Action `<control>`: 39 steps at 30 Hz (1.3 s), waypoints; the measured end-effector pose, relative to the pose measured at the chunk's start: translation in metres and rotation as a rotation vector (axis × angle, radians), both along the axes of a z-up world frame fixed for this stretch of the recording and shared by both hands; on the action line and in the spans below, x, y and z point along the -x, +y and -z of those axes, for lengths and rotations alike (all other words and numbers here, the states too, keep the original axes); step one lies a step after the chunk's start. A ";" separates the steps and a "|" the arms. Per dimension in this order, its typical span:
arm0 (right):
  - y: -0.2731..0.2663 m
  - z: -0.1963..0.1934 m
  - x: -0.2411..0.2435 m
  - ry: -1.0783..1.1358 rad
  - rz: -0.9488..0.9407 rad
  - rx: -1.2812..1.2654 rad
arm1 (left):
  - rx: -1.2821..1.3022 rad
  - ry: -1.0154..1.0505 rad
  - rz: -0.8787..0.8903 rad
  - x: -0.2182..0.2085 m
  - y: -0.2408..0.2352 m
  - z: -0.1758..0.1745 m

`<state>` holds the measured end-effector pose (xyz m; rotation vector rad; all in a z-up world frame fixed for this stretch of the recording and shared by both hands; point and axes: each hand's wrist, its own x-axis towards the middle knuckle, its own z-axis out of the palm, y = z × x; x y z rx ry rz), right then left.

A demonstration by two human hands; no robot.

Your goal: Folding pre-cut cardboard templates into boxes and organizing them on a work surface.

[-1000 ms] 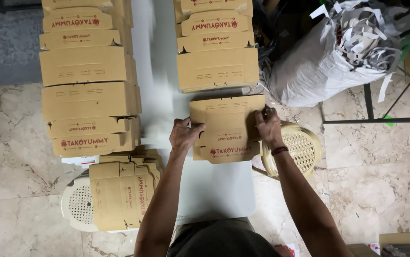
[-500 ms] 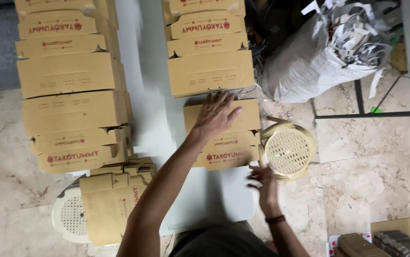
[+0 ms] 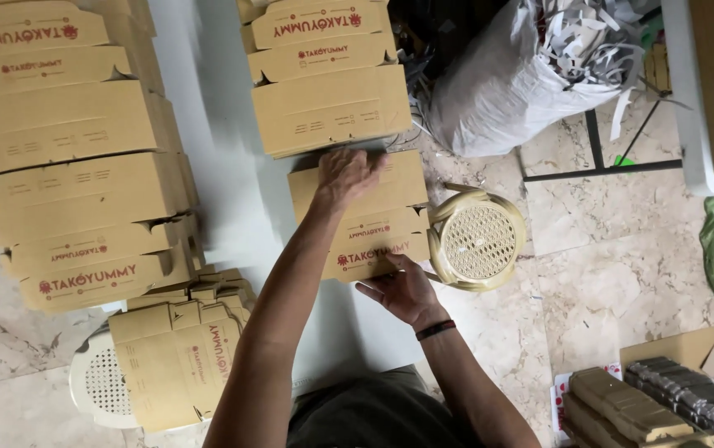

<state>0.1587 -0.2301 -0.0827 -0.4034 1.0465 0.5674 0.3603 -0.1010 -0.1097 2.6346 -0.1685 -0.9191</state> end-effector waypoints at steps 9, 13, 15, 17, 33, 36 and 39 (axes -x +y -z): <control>-0.008 0.009 0.003 -0.012 -0.121 -0.003 | 0.179 -0.060 -0.114 0.010 0.003 -0.018; -0.013 0.030 0.043 -0.113 -0.404 0.037 | 0.325 -0.346 -0.172 0.043 -0.001 -0.036; -0.010 -0.009 0.070 -0.225 -0.579 0.150 | 0.257 -1.170 0.049 0.075 0.010 -0.051; -0.008 0.000 0.111 -0.193 -0.626 0.201 | 0.322 -1.208 0.019 0.134 0.035 -0.068; 0.111 -0.009 0.151 -0.554 -1.245 0.638 | -0.158 -0.212 -1.218 0.422 0.319 -0.017; 0.181 0.026 0.144 -0.515 -1.196 0.745 | 0.349 0.055 -1.309 0.387 0.373 0.058; 0.241 0.040 0.141 -0.491 -1.102 0.863 | -0.041 0.097 -0.891 0.376 0.376 0.040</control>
